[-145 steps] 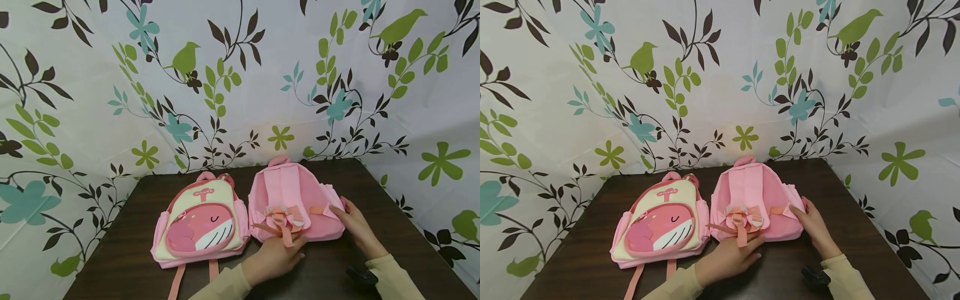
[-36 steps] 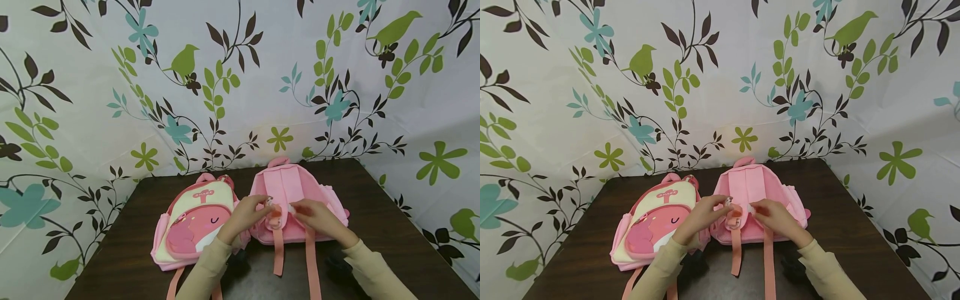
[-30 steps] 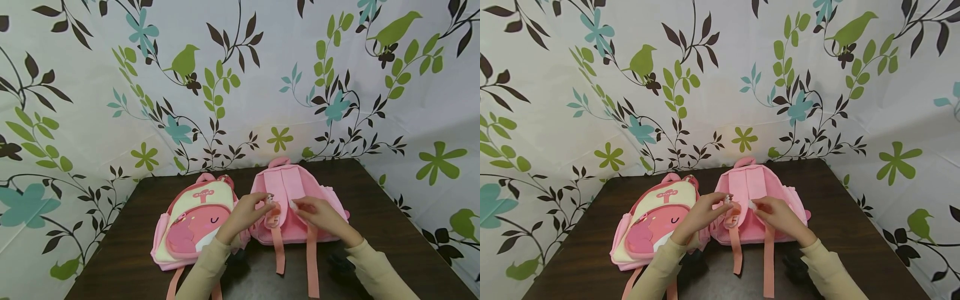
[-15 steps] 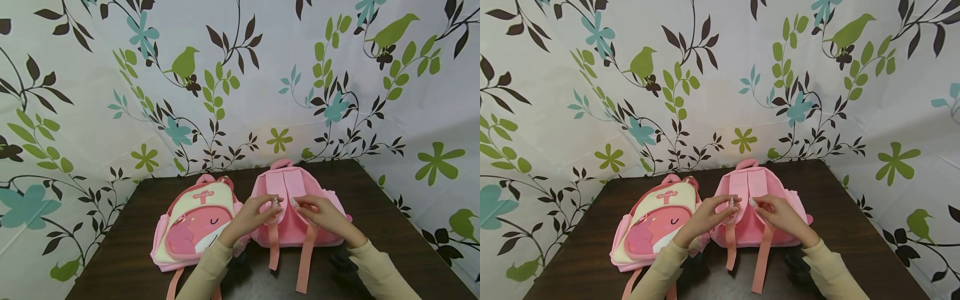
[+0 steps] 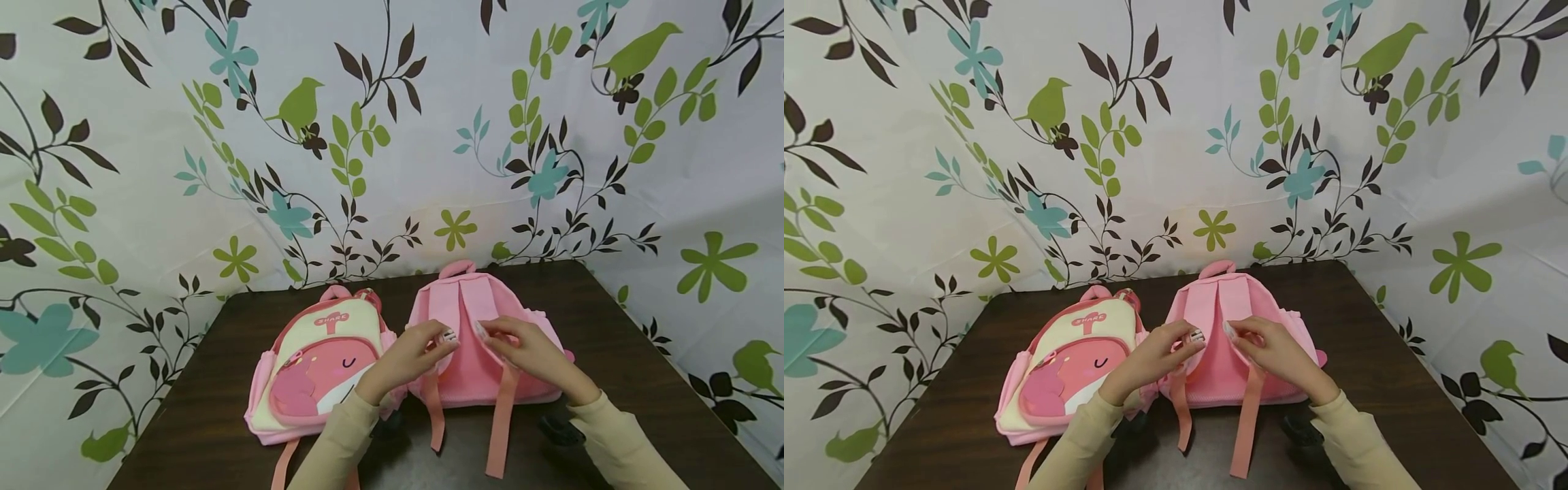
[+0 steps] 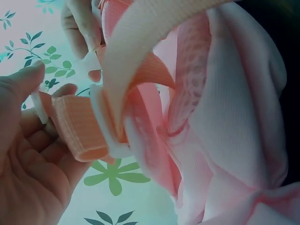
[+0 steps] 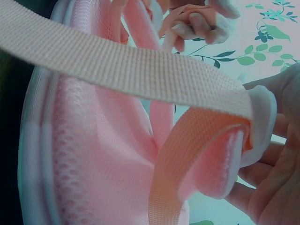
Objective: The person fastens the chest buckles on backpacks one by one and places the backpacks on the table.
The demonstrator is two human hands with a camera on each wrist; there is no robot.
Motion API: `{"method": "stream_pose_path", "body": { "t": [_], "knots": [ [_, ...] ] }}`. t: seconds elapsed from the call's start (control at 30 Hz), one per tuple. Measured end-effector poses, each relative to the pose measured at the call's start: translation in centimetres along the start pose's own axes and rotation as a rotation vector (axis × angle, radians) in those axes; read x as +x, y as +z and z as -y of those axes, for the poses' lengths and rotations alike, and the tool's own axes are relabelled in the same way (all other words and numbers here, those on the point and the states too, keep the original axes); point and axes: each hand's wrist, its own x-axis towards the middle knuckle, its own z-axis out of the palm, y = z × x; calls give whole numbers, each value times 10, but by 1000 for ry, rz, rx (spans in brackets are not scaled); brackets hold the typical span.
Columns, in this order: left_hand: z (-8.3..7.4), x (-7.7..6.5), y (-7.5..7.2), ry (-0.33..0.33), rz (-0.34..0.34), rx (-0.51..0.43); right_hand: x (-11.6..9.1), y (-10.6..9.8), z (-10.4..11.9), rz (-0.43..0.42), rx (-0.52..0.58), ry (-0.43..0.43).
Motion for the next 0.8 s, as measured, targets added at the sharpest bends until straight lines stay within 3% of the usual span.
{"method": "stream_pose_path", "body": {
  "t": [0.13, 0.37, 0.63, 0.8],
  "knots": [
    [-1, 1, 1, 7, 13, 67, -1, 2, 2, -17, -35, -28],
    [-5, 2, 6, 27, 14, 146, 1, 11, 7, -40, -82, -162],
    [-9, 2, 9, -9, 7, 206, 0, 16, 10, -5, -106, -151],
    [-9, 1, 11, -23, 26, 267, -1, 17, 12, 3, -129, -201]
  ]
}}
